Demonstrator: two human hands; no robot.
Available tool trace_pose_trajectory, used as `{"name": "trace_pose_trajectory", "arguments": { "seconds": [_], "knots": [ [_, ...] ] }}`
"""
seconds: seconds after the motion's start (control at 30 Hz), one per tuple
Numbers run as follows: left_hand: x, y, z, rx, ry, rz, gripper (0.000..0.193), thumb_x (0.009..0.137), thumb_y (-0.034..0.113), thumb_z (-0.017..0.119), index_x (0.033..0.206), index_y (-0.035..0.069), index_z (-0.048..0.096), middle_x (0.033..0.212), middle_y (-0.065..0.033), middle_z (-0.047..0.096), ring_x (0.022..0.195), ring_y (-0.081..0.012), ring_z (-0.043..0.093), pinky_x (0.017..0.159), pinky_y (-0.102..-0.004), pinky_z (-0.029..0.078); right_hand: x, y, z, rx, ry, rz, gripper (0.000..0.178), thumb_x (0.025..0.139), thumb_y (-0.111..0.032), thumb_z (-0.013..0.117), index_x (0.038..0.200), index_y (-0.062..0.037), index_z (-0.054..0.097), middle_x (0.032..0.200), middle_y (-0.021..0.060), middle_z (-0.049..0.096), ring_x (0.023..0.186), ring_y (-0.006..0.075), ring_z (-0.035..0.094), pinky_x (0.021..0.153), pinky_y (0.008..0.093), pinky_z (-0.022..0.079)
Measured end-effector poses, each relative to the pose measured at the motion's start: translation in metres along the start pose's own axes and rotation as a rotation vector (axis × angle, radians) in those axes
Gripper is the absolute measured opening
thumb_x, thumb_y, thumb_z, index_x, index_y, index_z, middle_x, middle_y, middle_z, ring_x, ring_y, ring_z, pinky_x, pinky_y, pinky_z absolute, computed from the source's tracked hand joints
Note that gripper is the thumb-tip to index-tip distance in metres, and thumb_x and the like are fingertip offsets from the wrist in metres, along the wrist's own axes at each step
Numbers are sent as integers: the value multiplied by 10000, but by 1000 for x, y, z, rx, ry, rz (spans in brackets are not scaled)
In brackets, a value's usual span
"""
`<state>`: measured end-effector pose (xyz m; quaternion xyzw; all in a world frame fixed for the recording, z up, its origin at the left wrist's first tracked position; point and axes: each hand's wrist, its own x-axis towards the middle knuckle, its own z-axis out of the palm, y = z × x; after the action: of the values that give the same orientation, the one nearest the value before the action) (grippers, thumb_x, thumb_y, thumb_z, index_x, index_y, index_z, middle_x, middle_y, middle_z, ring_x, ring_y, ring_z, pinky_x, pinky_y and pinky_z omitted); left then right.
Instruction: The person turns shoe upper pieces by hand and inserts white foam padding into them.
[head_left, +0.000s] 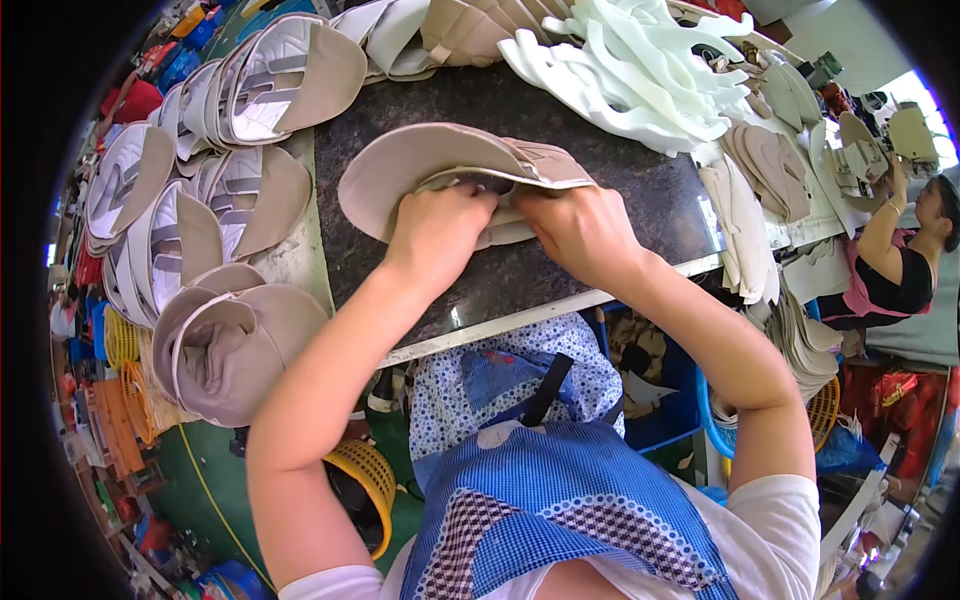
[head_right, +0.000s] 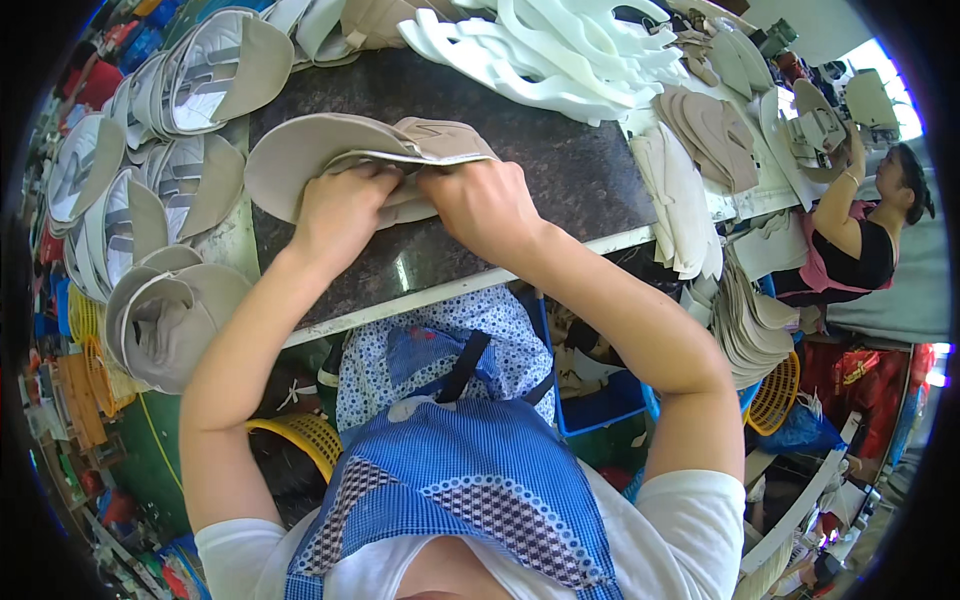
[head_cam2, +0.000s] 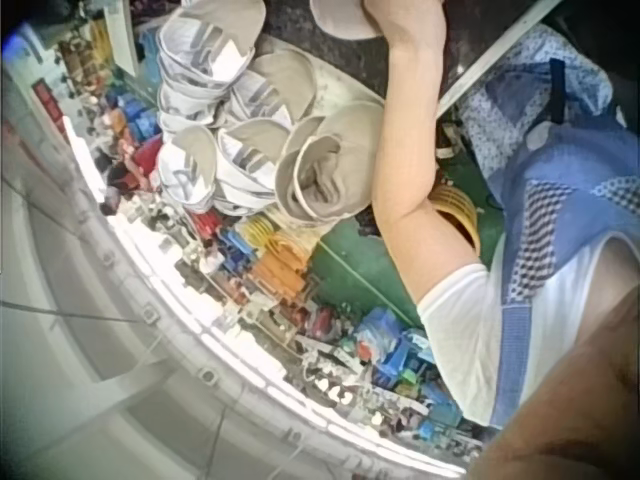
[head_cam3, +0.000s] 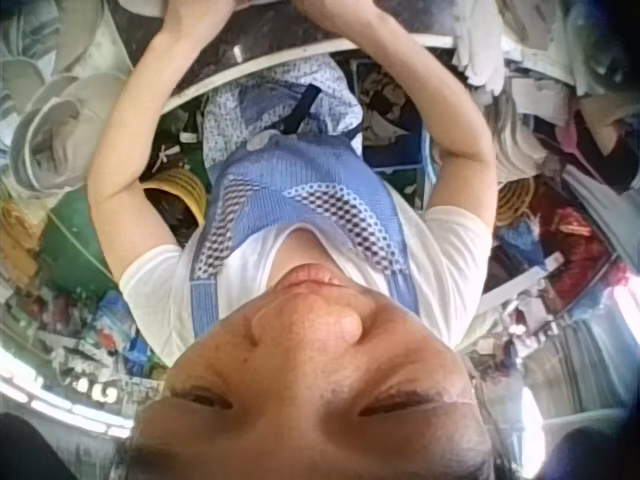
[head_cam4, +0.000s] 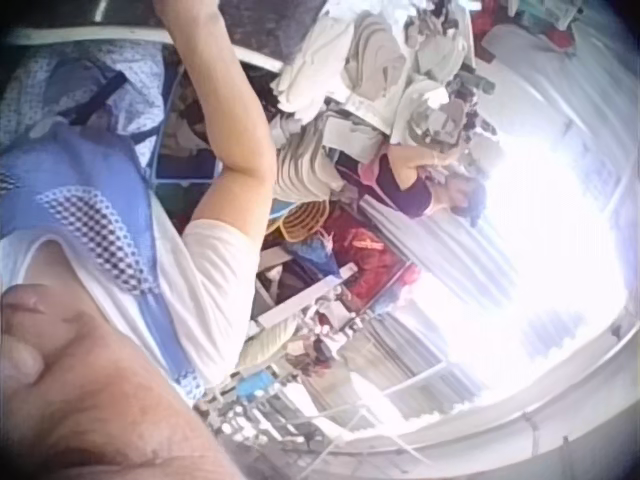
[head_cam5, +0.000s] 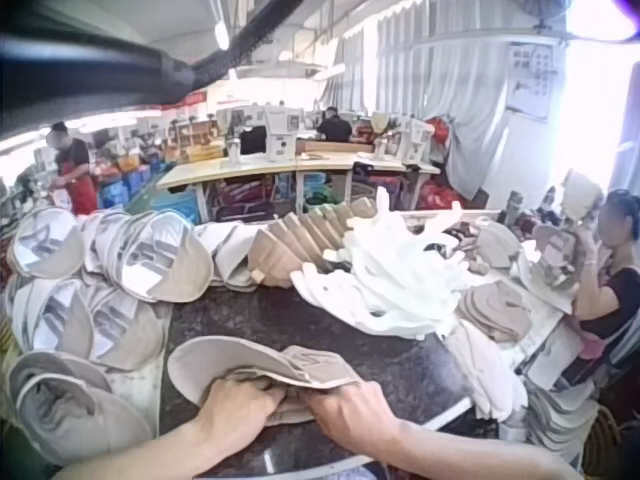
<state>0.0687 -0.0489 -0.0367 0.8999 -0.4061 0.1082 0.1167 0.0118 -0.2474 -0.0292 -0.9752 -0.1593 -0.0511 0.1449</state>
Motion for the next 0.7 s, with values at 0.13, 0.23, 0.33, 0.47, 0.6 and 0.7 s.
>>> {"name": "trace_pose_trajectory", "arguments": {
  "seconds": [0.13,0.23,0.33,0.47,0.6,0.7],
  "knots": [
    [-28,7,-14,340,-104,301,264,779,96,608,995,-32,691,1016,-130,710,883,-190,716,758,-305,588,-12,5,14,-68,89,-193,313,810,-108,624,1114,-143,689,1038,148,659,982,342,655,739,434,558],
    [-20,36,-28,705,-199,399,298,816,145,617,1054,18,743,1052,-99,735,963,-216,705,956,-392,511,-10,-6,11,-110,185,-350,310,807,-126,616,1094,-63,713,1075,149,664,1071,306,631,777,402,578],
    [-19,55,-50,815,-787,526,264,829,197,601,962,63,786,969,-86,745,991,-236,668,1125,-465,338,-11,18,8,-107,85,-371,288,816,-130,610,1062,-21,713,1088,156,659,1050,312,635,794,415,575],
    [-38,22,-38,641,-543,434,275,814,190,613,993,48,766,947,-103,741,970,-228,673,1105,-504,372,3,-23,5,-161,-171,-276,336,741,-171,676,1027,4,703,1067,181,651,1025,317,642,780,424,571],
    [-58,-20,-53,-470,-271,-233,518,757,234,794,1200,0,662,1050,-172,720,1053,-330,668,1050,-454,443,-7,-42,30,232,50,-255,469,731,-272,737,1062,41,627,1047,188,605,959,332,627,798,418,543],
    [-87,-37,-37,-468,-114,-208,704,737,243,848,1342,47,547,1212,-182,653,1162,-382,606,995,-437,477,-6,-56,36,201,206,-273,412,765,-244,714,1067,24,630,1050,156,603,954,319,628,774,419,540]
  ]
}}
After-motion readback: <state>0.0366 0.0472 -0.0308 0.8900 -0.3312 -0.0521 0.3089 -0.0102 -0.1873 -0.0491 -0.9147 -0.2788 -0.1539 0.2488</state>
